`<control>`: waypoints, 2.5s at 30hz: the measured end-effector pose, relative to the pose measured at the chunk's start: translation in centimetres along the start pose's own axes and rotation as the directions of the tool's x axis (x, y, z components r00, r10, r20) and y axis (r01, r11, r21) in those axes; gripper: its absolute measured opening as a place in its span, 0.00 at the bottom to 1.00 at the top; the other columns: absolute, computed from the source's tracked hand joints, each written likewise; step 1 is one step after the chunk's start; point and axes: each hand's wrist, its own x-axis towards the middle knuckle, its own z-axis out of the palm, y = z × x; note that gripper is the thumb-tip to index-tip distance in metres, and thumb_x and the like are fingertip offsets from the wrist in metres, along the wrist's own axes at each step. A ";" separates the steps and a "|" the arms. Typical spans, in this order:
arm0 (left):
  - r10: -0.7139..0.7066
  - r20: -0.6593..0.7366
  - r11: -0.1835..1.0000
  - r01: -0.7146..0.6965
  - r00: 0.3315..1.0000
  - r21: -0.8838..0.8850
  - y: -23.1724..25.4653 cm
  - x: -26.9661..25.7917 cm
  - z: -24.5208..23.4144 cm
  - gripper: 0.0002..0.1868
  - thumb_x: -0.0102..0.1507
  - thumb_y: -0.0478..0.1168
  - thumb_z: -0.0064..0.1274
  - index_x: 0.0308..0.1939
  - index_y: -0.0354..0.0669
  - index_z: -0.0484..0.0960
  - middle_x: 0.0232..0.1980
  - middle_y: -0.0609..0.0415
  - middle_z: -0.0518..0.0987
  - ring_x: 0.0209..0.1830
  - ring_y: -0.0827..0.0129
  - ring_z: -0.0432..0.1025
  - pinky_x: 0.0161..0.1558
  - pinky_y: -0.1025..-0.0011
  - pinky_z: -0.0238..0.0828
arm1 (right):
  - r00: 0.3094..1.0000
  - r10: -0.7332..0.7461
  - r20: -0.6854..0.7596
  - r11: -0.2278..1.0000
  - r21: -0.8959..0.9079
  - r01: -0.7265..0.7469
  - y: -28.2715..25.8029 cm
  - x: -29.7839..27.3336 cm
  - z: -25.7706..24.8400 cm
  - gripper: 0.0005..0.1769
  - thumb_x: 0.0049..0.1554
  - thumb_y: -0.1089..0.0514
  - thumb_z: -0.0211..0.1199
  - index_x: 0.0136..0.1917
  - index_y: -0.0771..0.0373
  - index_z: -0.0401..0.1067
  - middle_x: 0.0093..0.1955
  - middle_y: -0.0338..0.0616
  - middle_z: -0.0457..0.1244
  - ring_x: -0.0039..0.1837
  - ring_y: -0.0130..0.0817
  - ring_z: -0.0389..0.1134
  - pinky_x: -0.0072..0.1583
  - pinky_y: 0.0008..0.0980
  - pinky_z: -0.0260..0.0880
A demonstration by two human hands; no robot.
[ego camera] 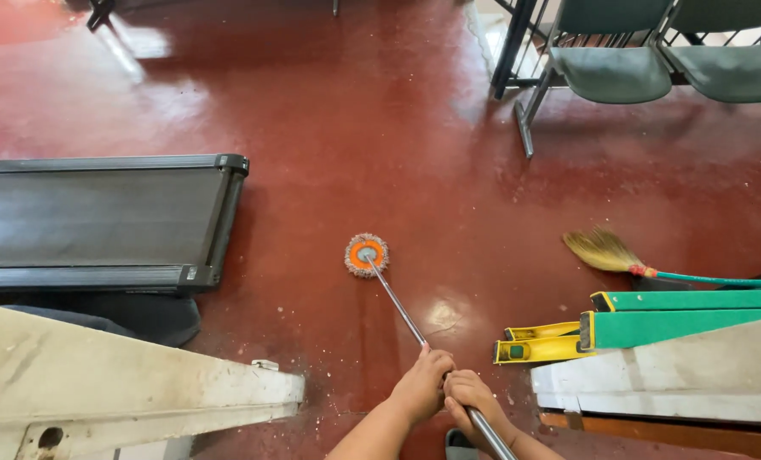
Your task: Mopping the red floor in a gym around various exercise equipment.
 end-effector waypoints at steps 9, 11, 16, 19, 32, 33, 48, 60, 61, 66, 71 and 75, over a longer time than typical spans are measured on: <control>-0.073 0.026 0.995 0.071 0.997 0.070 0.9 0.6 -0.8 0.11 0.55 0.32 0.57 0.39 0.43 0.75 0.55 0.53 0.77 0.61 0.61 0.71 0.81 0.53 0.36 | 0.996 0.041 0.085 0.999 0.005 -0.042 -1.7 1.9 -0.8 0.04 0.52 0.61 0.58 0.35 0.61 0.70 0.38 0.37 0.66 0.45 0.38 0.64 0.56 0.33 0.64; -0.058 0.009 0.996 0.057 0.998 0.068 -0.5 0.0 0.1 0.12 0.54 0.33 0.58 0.40 0.44 0.75 0.54 0.54 0.77 0.60 0.61 0.71 0.80 0.54 0.38 | 0.997 0.037 0.069 0.999 -0.006 -0.037 -1.9 1.4 -0.3 0.03 0.52 0.62 0.59 0.36 0.61 0.71 0.39 0.38 0.67 0.47 0.38 0.65 0.57 0.33 0.64; -0.033 -0.001 0.997 0.033 0.999 0.075 0.0 -1.8 -0.8 0.12 0.55 0.32 0.56 0.40 0.46 0.73 0.50 0.56 0.77 0.57 0.61 0.72 0.80 0.56 0.43 | 0.993 0.067 0.094 0.998 -0.014 -0.066 -3.7 0.9 1.0 0.04 0.52 0.62 0.59 0.35 0.60 0.69 0.38 0.38 0.66 0.45 0.38 0.65 0.59 0.35 0.63; 0.009 0.013 0.998 -0.010 1.000 0.063 0.0 -3.8 -1.2 0.11 0.56 0.31 0.55 0.40 0.44 0.73 0.48 0.56 0.77 0.54 0.60 0.73 0.79 0.56 0.43 | 0.991 0.097 0.088 0.995 0.000 -0.097 -5.3 -0.1 2.4 0.04 0.51 0.63 0.59 0.34 0.61 0.69 0.38 0.38 0.65 0.45 0.38 0.64 0.58 0.34 0.63; -0.044 -0.020 0.964 0.047 0.999 0.262 5.1 -15.1 3.9 0.04 0.59 0.37 0.51 0.37 0.50 0.75 0.45 0.58 0.77 0.52 0.61 0.69 0.68 0.55 0.52 | 0.953 -0.101 0.286 0.995 0.017 0.100 -12.8 -9.0 2.9 0.05 0.49 0.65 0.60 0.33 0.61 0.67 0.39 0.40 0.67 0.45 0.40 0.66 0.56 0.34 0.65; -0.103 0.015 0.946 0.093 0.995 0.312 6.0 -16.4 5.1 0.02 0.60 0.37 0.51 0.35 0.51 0.76 0.41 0.59 0.79 0.51 0.61 0.70 0.70 0.53 0.50 | 0.948 -0.114 0.297 0.993 0.041 0.107 -13.2 -10.7 2.8 0.05 0.51 0.64 0.60 0.33 0.61 0.67 0.39 0.40 0.66 0.44 0.40 0.65 0.56 0.33 0.65; -0.019 -0.351 0.943 0.133 0.936 0.305 22.5 -34.3 22.4 0.03 0.55 0.39 0.55 0.30 0.46 0.78 0.35 0.55 0.80 0.42 0.56 0.74 0.49 0.62 0.70 | 0.881 -0.178 0.439 0.977 0.183 0.106 -25.5 -33.5 -3.1 0.02 0.49 0.66 0.59 0.35 0.62 0.70 0.39 0.41 0.67 0.45 0.38 0.64 0.55 0.32 0.66; -0.299 -0.389 0.949 0.313 0.871 -0.028 30.0 -59.1 27.3 0.09 0.61 0.39 0.47 0.39 0.43 0.83 0.44 0.49 0.81 0.44 0.56 0.73 0.49 0.66 0.71 | 0.853 -0.257 0.453 0.951 0.276 0.140 -38.7 -51.4 6.6 0.05 0.49 0.64 0.58 0.32 0.60 0.66 0.34 0.40 0.62 0.42 0.40 0.60 0.56 0.35 0.65; -0.307 -0.388 0.947 0.321 0.869 -0.031 29.8 -61.9 28.6 0.09 0.61 0.39 0.47 0.39 0.43 0.83 0.44 0.49 0.81 0.44 0.56 0.73 0.49 0.66 0.71 | 0.853 -0.255 0.456 0.950 0.281 0.134 -41.3 -52.2 7.2 0.05 0.49 0.64 0.58 0.32 0.60 0.66 0.34 0.40 0.62 0.42 0.40 0.60 0.56 0.35 0.65; -0.313 -0.513 0.915 0.399 0.799 0.062 32.8 -70.9 29.9 0.15 0.60 0.38 0.54 0.51 0.49 0.74 0.69 0.56 0.71 0.74 0.47 0.62 0.70 0.56 0.60 | 0.727 -0.340 0.597 0.933 0.308 0.184 -48.6 -54.7 10.2 0.09 0.51 0.65 0.57 0.31 0.60 0.61 0.33 0.40 0.60 0.39 0.39 0.57 0.54 0.33 0.62; -0.238 -0.516 0.955 0.295 0.823 0.031 29.1 -72.1 31.3 0.21 0.59 0.37 0.55 0.56 0.46 0.71 0.69 0.44 0.68 0.64 0.48 0.67 0.61 0.60 0.68 | 0.740 -0.414 0.530 0.904 0.336 0.265 -48.7 -55.9 11.4 0.07 0.52 0.66 0.58 0.33 0.61 0.65 0.34 0.41 0.62 0.39 0.41 0.59 0.51 0.35 0.64; -0.104 -0.535 0.993 0.063 0.838 -0.096 31.3 -69.6 28.3 0.09 0.54 0.31 0.53 0.36 0.44 0.71 0.41 0.54 0.72 0.47 0.58 0.65 0.58 0.65 0.59 | 0.743 -0.382 0.549 0.920 0.304 0.248 -48.1 -54.2 11.0 0.04 0.53 0.64 0.57 0.35 0.60 0.67 0.36 0.40 0.63 0.42 0.40 0.61 0.55 0.36 0.64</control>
